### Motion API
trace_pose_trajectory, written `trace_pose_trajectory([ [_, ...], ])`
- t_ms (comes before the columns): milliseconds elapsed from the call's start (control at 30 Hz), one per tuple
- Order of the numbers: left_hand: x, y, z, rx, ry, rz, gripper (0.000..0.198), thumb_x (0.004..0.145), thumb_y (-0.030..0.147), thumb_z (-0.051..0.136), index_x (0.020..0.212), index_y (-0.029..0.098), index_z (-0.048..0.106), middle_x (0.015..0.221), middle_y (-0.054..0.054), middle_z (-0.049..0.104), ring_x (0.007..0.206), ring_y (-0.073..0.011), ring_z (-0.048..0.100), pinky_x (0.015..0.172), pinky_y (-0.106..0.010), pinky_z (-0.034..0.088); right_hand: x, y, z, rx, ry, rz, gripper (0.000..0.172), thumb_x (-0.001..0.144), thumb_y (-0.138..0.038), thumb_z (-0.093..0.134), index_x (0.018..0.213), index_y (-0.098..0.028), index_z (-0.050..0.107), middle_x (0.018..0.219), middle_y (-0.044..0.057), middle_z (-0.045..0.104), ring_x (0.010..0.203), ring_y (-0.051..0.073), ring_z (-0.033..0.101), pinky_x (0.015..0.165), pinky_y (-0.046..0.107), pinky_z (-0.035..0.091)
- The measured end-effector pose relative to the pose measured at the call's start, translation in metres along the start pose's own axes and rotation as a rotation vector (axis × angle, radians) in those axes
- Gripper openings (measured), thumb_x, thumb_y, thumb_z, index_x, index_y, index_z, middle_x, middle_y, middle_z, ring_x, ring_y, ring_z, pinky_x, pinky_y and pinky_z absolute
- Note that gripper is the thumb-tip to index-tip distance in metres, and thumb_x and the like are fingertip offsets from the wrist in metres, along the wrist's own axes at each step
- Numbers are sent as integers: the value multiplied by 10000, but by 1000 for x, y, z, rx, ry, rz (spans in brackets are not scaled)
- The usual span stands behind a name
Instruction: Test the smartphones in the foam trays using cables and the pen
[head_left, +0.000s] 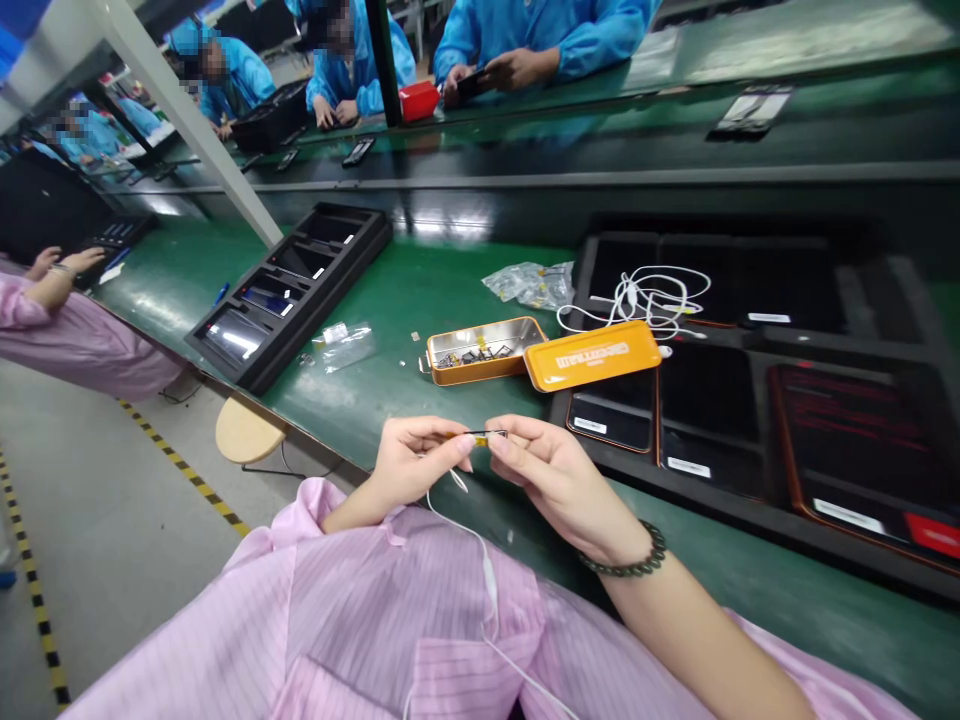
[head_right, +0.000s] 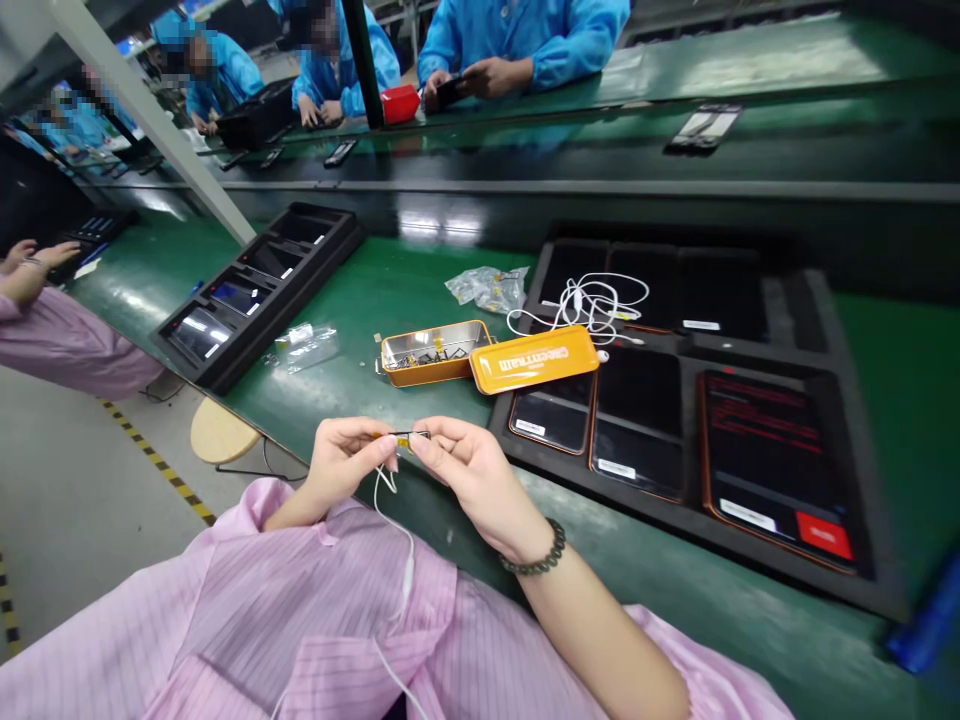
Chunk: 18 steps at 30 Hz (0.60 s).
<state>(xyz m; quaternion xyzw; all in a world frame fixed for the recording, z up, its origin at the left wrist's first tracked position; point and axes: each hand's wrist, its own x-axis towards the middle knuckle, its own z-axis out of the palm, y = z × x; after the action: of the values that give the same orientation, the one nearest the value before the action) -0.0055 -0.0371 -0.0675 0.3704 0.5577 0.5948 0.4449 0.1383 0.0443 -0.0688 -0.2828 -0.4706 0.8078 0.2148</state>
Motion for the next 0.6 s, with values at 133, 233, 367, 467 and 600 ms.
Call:
trace_pose_trajectory([
  [133, 3, -2, 1, -51, 2, -40, 429, 674, 538, 817, 697, 130, 686, 512, -2, 619, 440, -84, 547, 442, -191, 449, 1, 1, -1, 53, -24, 18, 496, 637, -584, 822, 809, -161, 627, 505, -89, 348, 498, 56, 270, 500, 249, 177],
  [233, 4, -4, 2, -94, -6, -81, 444, 671, 546, 818, 711, 126, 681, 508, 13, 588, 430, -59, 487, 430, -176, 387, 3, 1, -2, 114, -70, 32, 479, 647, -571, 821, 792, -162, 617, 527, -78, 393, 498, 53, 272, 507, 253, 188],
  [367, 5, -5, 3, -109, -11, -139, 482, 652, 572, 817, 719, 116, 675, 502, 22, 567, 413, -33, 418, 404, -159, 298, 4, 1, -2, 126, -76, 11, 451, 667, -560, 808, 753, -162, 614, 531, -77, 394, 492, 53, 261, 503, 260, 195],
  [467, 7, -4, 6, -71, 34, -116, 473, 627, 565, 828, 694, 124, 670, 502, 17, 580, 431, -54, 469, 429, -174, 372, 4, 2, -1, 90, -3, 1, 464, 646, -571, 814, 731, -163, 610, 525, -82, 374, 494, 53, 254, 499, 260, 172],
  [600, 8, -4, 11, 12, 143, -75, 425, 606, 513, 844, 666, 134, 660, 510, 7, 600, 443, -74, 516, 445, -188, 426, 4, 2, 2, 91, 73, 11, 499, 596, -587, 834, 758, -160, 632, 536, -81, 388, 500, 51, 246, 498, 259, 152],
])
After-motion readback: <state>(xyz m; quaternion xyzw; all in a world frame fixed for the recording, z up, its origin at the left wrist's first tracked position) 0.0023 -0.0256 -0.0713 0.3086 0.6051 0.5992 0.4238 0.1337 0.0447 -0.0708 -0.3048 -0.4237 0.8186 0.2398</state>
